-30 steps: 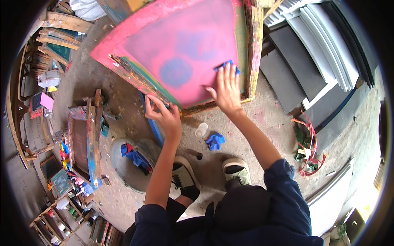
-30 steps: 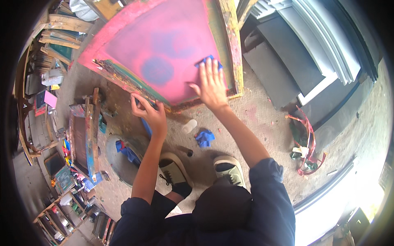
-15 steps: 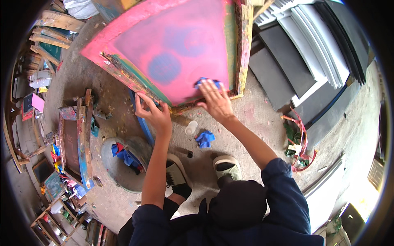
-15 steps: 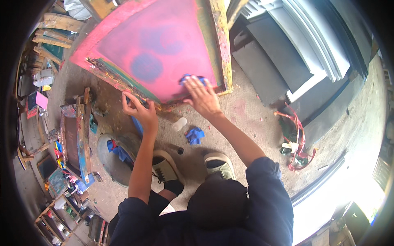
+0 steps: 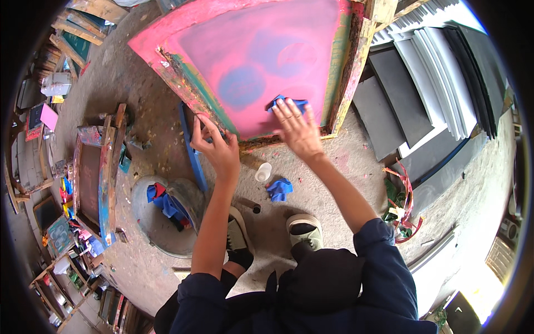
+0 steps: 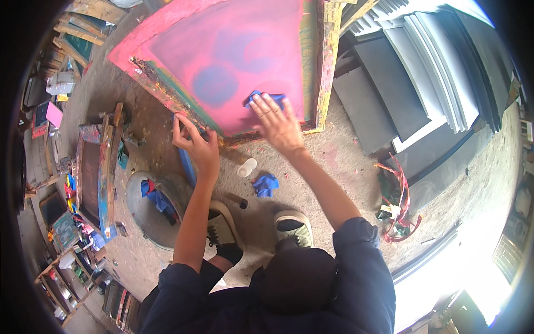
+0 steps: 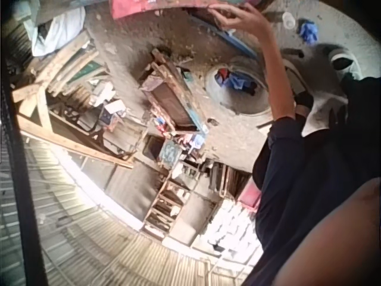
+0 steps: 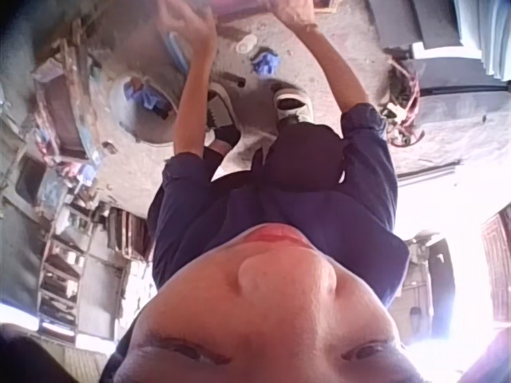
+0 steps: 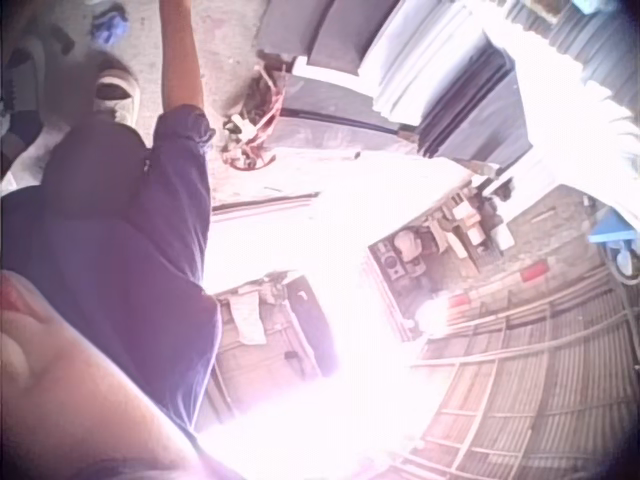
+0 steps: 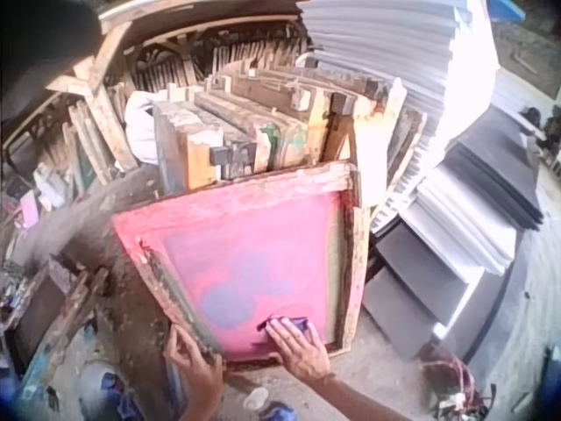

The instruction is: The person repeatedly wipes a pink rectangular board with a blue cloth, focusing on circular areas. They occasionally adjust the cloth and reposition the board on a wooden stand. The task continues with consistent rubbing motions across the surface.

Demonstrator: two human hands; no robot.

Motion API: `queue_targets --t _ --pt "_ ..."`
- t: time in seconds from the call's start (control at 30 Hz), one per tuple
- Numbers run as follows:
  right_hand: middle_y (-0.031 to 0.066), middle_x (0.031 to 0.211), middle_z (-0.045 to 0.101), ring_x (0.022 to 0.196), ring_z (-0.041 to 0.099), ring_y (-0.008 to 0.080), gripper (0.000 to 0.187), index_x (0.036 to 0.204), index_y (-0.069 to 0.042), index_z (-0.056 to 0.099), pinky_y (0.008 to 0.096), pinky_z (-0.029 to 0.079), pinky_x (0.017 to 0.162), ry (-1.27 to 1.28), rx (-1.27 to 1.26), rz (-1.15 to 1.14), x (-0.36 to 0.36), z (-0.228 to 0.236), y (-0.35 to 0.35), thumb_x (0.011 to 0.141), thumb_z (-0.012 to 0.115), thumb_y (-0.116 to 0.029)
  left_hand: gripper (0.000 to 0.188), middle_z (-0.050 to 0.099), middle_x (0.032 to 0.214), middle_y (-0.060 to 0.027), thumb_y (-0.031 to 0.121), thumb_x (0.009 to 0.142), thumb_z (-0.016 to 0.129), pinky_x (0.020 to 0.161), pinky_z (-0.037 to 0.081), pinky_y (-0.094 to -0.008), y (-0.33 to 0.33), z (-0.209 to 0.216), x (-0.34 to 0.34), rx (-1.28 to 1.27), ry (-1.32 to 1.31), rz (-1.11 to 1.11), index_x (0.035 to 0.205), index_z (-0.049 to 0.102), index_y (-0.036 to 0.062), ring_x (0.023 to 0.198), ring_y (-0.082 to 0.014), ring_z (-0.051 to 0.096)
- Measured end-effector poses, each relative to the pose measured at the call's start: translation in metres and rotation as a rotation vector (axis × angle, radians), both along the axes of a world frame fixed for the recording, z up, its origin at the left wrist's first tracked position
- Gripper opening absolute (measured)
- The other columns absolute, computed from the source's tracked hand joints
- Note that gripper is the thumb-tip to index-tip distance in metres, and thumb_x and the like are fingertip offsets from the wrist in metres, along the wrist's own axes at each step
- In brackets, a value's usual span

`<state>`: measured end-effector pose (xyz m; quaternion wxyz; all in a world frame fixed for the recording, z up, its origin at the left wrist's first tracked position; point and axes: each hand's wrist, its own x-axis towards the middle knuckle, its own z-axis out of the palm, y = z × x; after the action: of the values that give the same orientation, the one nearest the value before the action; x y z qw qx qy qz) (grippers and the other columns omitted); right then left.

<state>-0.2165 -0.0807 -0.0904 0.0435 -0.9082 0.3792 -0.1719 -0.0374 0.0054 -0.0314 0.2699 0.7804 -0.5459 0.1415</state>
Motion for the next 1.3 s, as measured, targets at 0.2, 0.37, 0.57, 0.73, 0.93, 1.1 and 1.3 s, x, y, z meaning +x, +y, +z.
queue_targets --t 0.2,0.37,0.57,0.73,0.93,1.1,1.3 --pt "0.0057 0.149 0.023 0.140 0.014 0.0201 0.057 0.142 -0.013 0.029 0.0491 0.007 0.112 -0.349 0.036 -0.146 0.022 0.020 -0.014 0.094 0.039 -0.041 0.073 0.023 0.136 -0.0212 -0.009 0.069 0.058 0.065 0.042 -0.0299 -0.006 -0.008 -0.002 -0.176 0.101 0.033 0.137 0.030 -0.0059 0.095 -0.0250 0.037" --pt "0.0030 0.151 0.018 0.140 0.012 0.0163 0.059 0.144 -0.014 0.022 0.0453 0.006 0.114 0.284 -0.042 0.021 -0.025 0.009 -0.016 0.093 0.040 -0.041 0.077 0.019 0.137 -0.0193 -0.008 0.070 0.055 0.076 0.041 -0.0308 0.003 -0.006 0.009 -0.032 -0.055 0.008 0.140 0.023 -0.0064 0.098 -0.0260 0.032" --pt "0.0168 0.150 0.011 0.140 0.005 0.0308 0.068 0.143 -0.003 0.016 0.0439 0.006 0.114 -0.075 -0.017 -0.109 0.017 0.001 -0.013 0.094 0.035 -0.045 0.076 0.019 0.137 -0.0192 -0.005 0.071 0.056 0.078 0.039 -0.0333 -0.005 -0.012 -0.002 -0.083 0.065 0.044 0.139 0.023 -0.0072 0.097 -0.0255 0.033" --pt "0.0173 0.150 0.011 0.139 0.005 0.0311 0.066 0.144 -0.003 0.015 0.0435 0.007 0.114 0.118 -0.045 0.017 -0.016 -0.010 -0.010 0.095 0.032 -0.045 0.073 0.019 0.137 -0.0231 -0.007 0.072 0.055 0.077 0.038 -0.0336 0.000 -0.015 0.010 -0.064 -0.044 -0.001 0.138 0.024 -0.0087 0.098 -0.0274 0.033" --pt "0.0033 0.152 0.008 0.140 0.005 0.0166 0.063 0.146 -0.012 0.011 0.0424 0.006 0.114 0.138 0.018 0.144 0.027 0.005 0.013 0.095 0.029 -0.045 0.065 0.024 0.136 -0.0249 0.000 0.076 0.056 0.079 0.033 -0.0413 0.002 -0.018 0.007 -0.069 -0.052 0.001 0.136 0.033 -0.0055 0.098 -0.0296 0.036" --pt "0.0062 0.152 0.011 0.140 0.007 0.0189 0.064 0.144 -0.009 0.018 0.0455 0.004 0.113 0.083 -0.041 -0.121 -0.010 -0.001 -0.010 0.094 0.031 -0.048 0.064 0.024 0.136 -0.0252 -0.001 0.075 0.057 0.080 0.032 -0.0412 0.007 -0.018 0.016 -0.088 -0.061 -0.050 0.135 0.034 -0.0062 0.098 -0.0289 0.036" --pt "0.0120 0.151 0.013 0.140 0.009 0.0255 0.064 0.144 -0.007 0.020 0.0454 0.008 0.114 -0.037 -0.026 -0.034 0.014 0.012 -0.010 0.095 0.032 -0.046 0.064 0.024 0.136 -0.0257 -0.002 0.075 0.057 0.079 0.032 -0.0407 0.002 -0.021 0.005 -0.087 -0.040 -0.019 0.135 0.034 -0.0066 0.098 -0.0291 0.036"
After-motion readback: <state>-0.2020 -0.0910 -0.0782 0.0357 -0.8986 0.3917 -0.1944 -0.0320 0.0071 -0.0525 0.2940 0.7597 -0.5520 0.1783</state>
